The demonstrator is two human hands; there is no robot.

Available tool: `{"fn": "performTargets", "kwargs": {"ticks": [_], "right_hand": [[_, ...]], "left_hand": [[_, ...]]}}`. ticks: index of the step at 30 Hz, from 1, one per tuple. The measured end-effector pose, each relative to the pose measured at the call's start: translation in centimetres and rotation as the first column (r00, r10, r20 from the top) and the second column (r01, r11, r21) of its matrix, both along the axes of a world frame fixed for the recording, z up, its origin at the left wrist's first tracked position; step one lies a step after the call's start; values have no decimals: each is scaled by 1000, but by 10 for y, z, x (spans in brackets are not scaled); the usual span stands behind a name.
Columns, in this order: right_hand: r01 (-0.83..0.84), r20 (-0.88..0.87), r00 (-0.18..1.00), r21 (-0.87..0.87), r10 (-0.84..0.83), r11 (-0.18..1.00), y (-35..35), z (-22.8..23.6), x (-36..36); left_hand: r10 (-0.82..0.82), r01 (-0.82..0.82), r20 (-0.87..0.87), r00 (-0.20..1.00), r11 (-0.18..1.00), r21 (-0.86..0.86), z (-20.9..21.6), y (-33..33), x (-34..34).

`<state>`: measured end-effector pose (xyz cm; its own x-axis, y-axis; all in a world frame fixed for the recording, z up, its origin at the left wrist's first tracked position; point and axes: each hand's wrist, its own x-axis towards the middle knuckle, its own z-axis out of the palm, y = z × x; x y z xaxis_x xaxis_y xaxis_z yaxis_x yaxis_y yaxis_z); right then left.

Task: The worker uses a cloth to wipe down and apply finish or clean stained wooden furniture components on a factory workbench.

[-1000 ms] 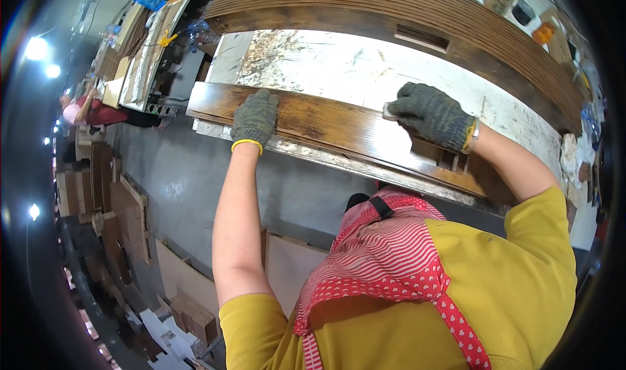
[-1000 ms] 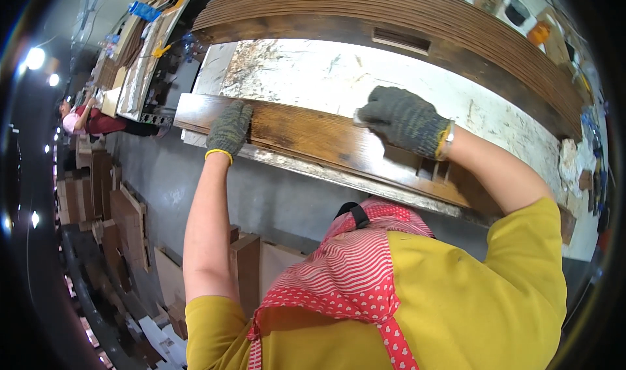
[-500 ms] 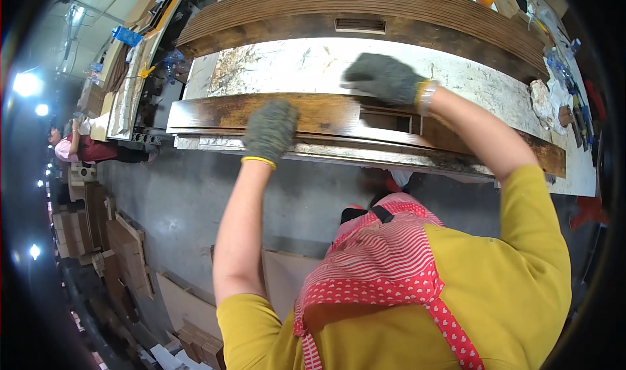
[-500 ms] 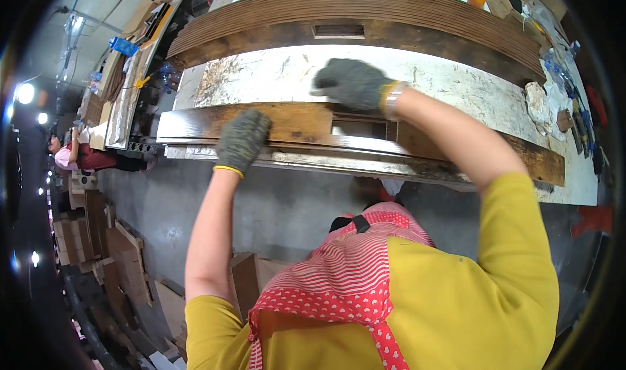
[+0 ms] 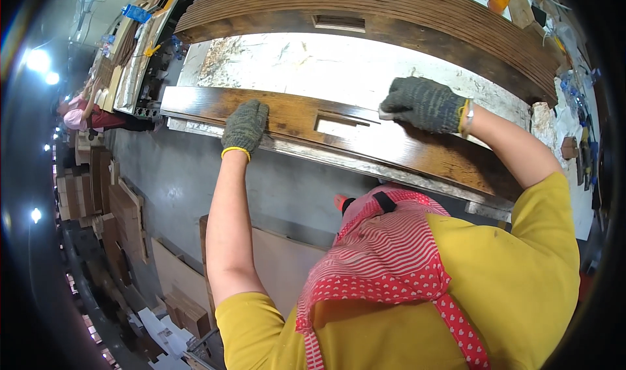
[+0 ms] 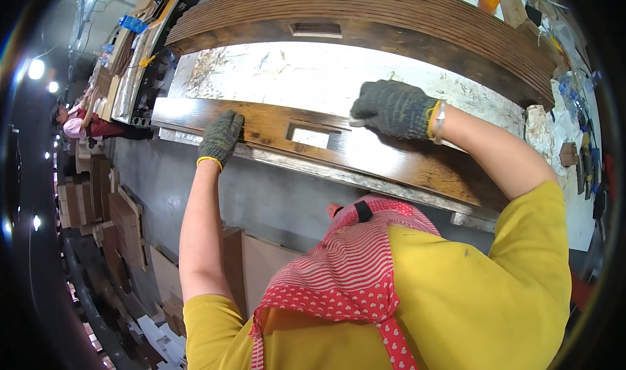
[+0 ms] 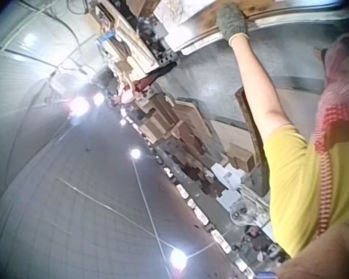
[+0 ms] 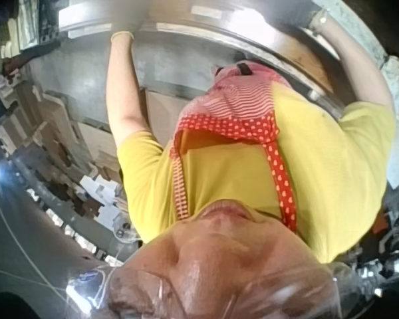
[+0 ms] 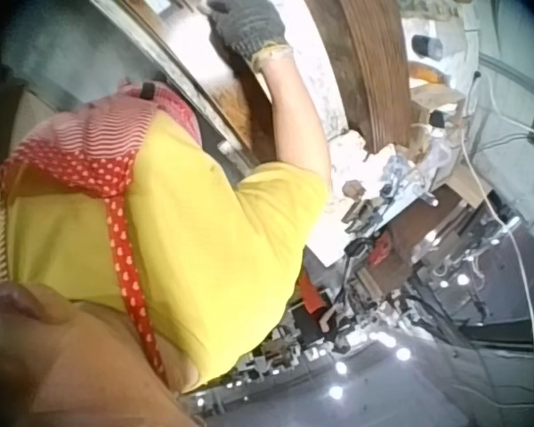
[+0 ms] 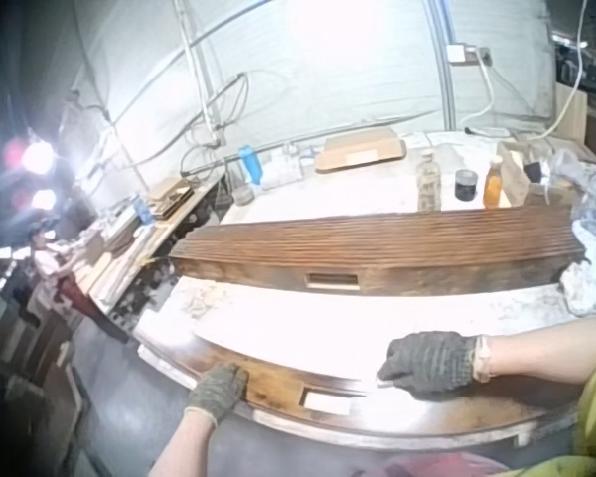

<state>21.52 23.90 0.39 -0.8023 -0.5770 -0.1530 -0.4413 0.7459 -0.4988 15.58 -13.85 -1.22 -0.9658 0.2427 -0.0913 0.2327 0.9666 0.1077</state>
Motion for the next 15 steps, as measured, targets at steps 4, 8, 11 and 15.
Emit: {"fn": "performTargets", "kwargs": {"ticks": [4, 8, 11, 15], "right_hand": [[-2, 31, 999, -56, 4, 998, 7, 4, -11], [78, -100, 990, -219, -101, 973, -30, -28, -24], [112, -71, 991, -72, -117, 991, -22, -14, -1], [196, -58, 979, 30, -194, 980, 45, 1, 58]], "left_hand": [[34, -31, 28, 999, 995, -94, -4, 5, -4], [-12, 16, 50, 999, 996, -88, 3, 15, -8], [-65, 72, 80, 995, 993, -92, -13, -6, -17], [-72, 77, 58, 996, 992, -99, -26, -20, -22]]}}
